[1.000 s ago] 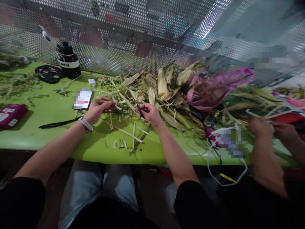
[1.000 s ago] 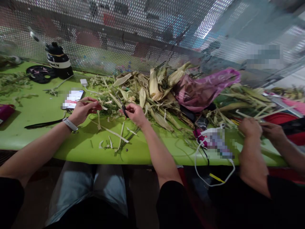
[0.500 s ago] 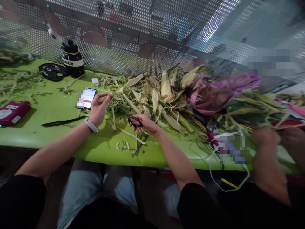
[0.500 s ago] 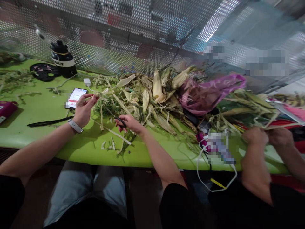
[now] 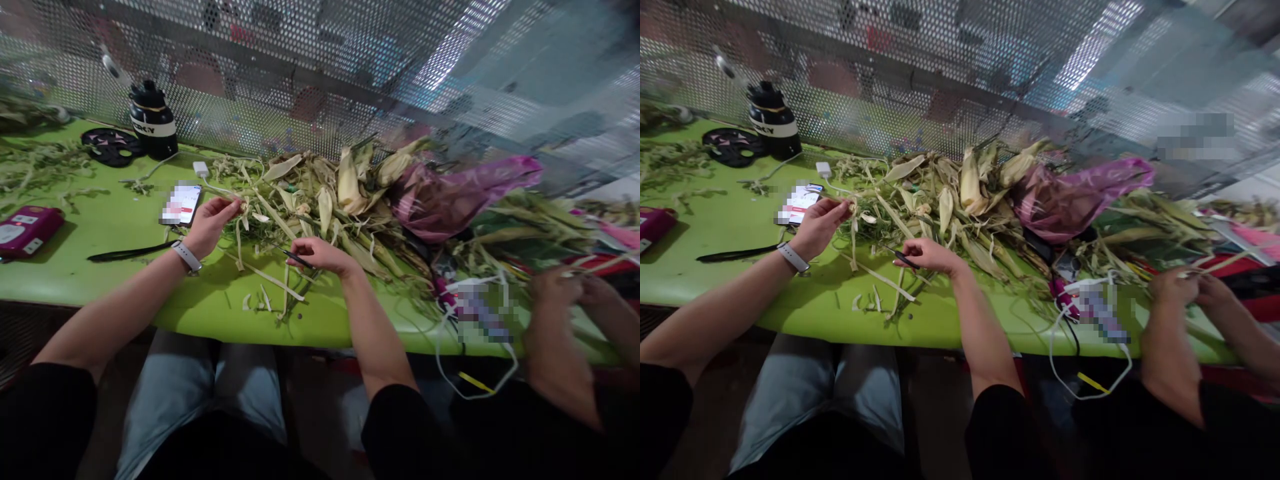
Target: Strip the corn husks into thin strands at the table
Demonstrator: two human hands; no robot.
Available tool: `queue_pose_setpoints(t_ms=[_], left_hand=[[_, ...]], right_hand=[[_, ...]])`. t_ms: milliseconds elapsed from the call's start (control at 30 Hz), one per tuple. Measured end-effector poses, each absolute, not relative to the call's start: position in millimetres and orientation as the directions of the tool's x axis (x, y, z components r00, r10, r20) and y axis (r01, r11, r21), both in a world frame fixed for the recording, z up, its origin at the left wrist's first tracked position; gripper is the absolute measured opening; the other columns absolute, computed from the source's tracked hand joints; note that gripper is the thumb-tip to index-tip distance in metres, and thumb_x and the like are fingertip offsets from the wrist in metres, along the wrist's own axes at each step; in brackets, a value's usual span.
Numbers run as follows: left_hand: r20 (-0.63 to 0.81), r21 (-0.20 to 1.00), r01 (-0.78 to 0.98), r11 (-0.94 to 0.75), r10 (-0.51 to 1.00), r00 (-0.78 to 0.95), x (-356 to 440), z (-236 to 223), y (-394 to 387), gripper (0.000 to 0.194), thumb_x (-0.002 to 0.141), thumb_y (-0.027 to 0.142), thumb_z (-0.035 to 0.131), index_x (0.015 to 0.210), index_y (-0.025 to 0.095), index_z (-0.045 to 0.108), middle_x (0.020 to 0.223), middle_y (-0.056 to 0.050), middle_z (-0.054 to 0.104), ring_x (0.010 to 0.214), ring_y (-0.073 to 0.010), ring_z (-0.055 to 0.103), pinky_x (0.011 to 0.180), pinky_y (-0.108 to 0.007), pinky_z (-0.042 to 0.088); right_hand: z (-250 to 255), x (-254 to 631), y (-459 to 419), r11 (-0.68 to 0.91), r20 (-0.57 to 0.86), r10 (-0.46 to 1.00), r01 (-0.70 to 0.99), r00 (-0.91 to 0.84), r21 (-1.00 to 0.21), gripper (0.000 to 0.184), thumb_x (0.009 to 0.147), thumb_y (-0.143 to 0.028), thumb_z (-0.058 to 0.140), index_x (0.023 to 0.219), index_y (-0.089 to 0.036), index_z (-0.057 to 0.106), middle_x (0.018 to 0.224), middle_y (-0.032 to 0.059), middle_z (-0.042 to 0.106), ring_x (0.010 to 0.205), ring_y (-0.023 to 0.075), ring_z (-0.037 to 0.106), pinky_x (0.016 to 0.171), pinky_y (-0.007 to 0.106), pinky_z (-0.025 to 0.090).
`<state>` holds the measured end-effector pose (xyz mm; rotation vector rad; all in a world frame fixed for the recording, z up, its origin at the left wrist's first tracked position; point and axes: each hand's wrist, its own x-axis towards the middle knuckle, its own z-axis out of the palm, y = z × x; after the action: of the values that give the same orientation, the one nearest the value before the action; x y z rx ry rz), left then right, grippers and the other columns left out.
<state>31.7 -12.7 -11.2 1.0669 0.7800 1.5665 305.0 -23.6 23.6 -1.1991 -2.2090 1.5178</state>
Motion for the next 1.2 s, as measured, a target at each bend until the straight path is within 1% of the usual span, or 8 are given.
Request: queue_pose_setpoints(t_ms=[167, 300, 467, 733, 900, 1033, 1200], left_hand=[[0.238, 0.904, -0.361, -0.229, 0.971, -0.018, 34.0, -14.4, -13.6, 0.024, 0.068, 0.034, 0.082, 0.079, 0.016, 0.071, 0.088, -0.004, 0.073, 0.081, -0.0116, 0.067, 0.087, -0.028, 0.051], [0.232, 0.899, -0.381, -0.214, 0.973, 0.001, 35.1, -16.3, -13.1, 0.022, 0.068, 0.033, 0.083, 0.076, 0.016, 0.071, 0.086, -0.004, 0.073, 0.079, -0.0105, 0.066, 0.086, -0.027, 0.052], [0.207, 0.897, -0.4, -0.187, 0.978, 0.005, 35.0, -14.8, -13.9, 0.022, 0.067, 0.033, 0.083, 0.074, 0.017, 0.071, 0.082, -0.002, 0.073, 0.077, -0.0104, 0.066, 0.084, -0.026, 0.052], [0.207, 0.935, -0.303, -0.184, 0.977, 0.046, 40.3, -17.1, -18.7, 0.024, 0.067, 0.037, 0.083, 0.077, 0.017, 0.074, 0.082, -0.004, 0.073, 0.076, -0.0126, 0.066, 0.082, -0.027, 0.051], [0.211, 0.94, -0.29, -0.182, 0.975, 0.069, 40.4, -16.0, -20.7, 0.022, 0.068, 0.036, 0.083, 0.076, 0.017, 0.074, 0.08, -0.003, 0.073, 0.074, -0.0112, 0.064, 0.08, -0.026, 0.051], [0.205, 0.943, -0.279, -0.18, 0.977, 0.065, 39.9, -16.7, -20.2, 0.025, 0.068, 0.038, 0.083, 0.076, 0.017, 0.074, 0.08, -0.004, 0.073, 0.075, -0.0126, 0.065, 0.08, -0.027, 0.052], [0.192, 0.948, -0.272, -0.167, 0.979, 0.071, 40.9, -15.4, -21.1, 0.027, 0.066, 0.039, 0.084, 0.077, 0.017, 0.074, 0.079, -0.004, 0.073, 0.073, -0.0123, 0.065, 0.079, -0.028, 0.052]], right_hand=[[20.2, 303.9, -22.0, 0.143, -0.234, 0.724, 0.474, -0.649, -0.869, 0.04, 0.068, -0.049, 0.077, 0.075, -0.015, 0.057, 0.063, -0.0038, 0.056, 0.057, 0.0082, 0.05, 0.055, 0.022, 0.038], [20.9, 304.6, -22.4, 0.147, -0.227, 0.724, 0.468, -0.651, -0.871, 0.04, 0.067, -0.048, 0.078, 0.074, -0.015, 0.058, 0.061, -0.0041, 0.056, 0.056, 0.0084, 0.05, 0.055, 0.021, 0.039], [21.5, 304.7, -22.7, 0.122, -0.208, 0.748, 0.439, -0.63, -0.89, 0.04, 0.065, -0.047, 0.08, 0.073, -0.016, 0.057, 0.062, -0.0036, 0.057, 0.056, 0.0089, 0.053, 0.054, 0.022, 0.041], [4.9, 301.8, -17.4, 0.121, -0.211, 0.717, 0.416, -0.665, -0.901, 0.037, 0.069, -0.045, 0.078, 0.076, -0.015, 0.056, 0.065, -0.0039, 0.059, 0.059, 0.0084, 0.054, 0.059, 0.021, 0.041], [5.5, 299.5, -18.9, 0.098, -0.2, 0.722, 0.385, -0.662, -0.918, 0.036, 0.069, -0.042, 0.079, 0.076, -0.015, 0.056, 0.067, -0.0036, 0.059, 0.059, 0.0074, 0.054, 0.059, 0.021, 0.041], [8.4, 299.9, -19.6, 0.094, -0.199, 0.737, 0.39, -0.646, -0.916, 0.036, 0.068, -0.042, 0.079, 0.075, -0.014, 0.058, 0.066, -0.0033, 0.059, 0.059, 0.0082, 0.054, 0.058, 0.021, 0.042], [6.7, 300.8, -18.5, 0.106, -0.189, 0.729, 0.382, -0.658, -0.918, 0.036, 0.067, -0.043, 0.08, 0.074, -0.014, 0.058, 0.066, -0.0034, 0.059, 0.057, 0.008, 0.054, 0.057, 0.021, 0.043]])
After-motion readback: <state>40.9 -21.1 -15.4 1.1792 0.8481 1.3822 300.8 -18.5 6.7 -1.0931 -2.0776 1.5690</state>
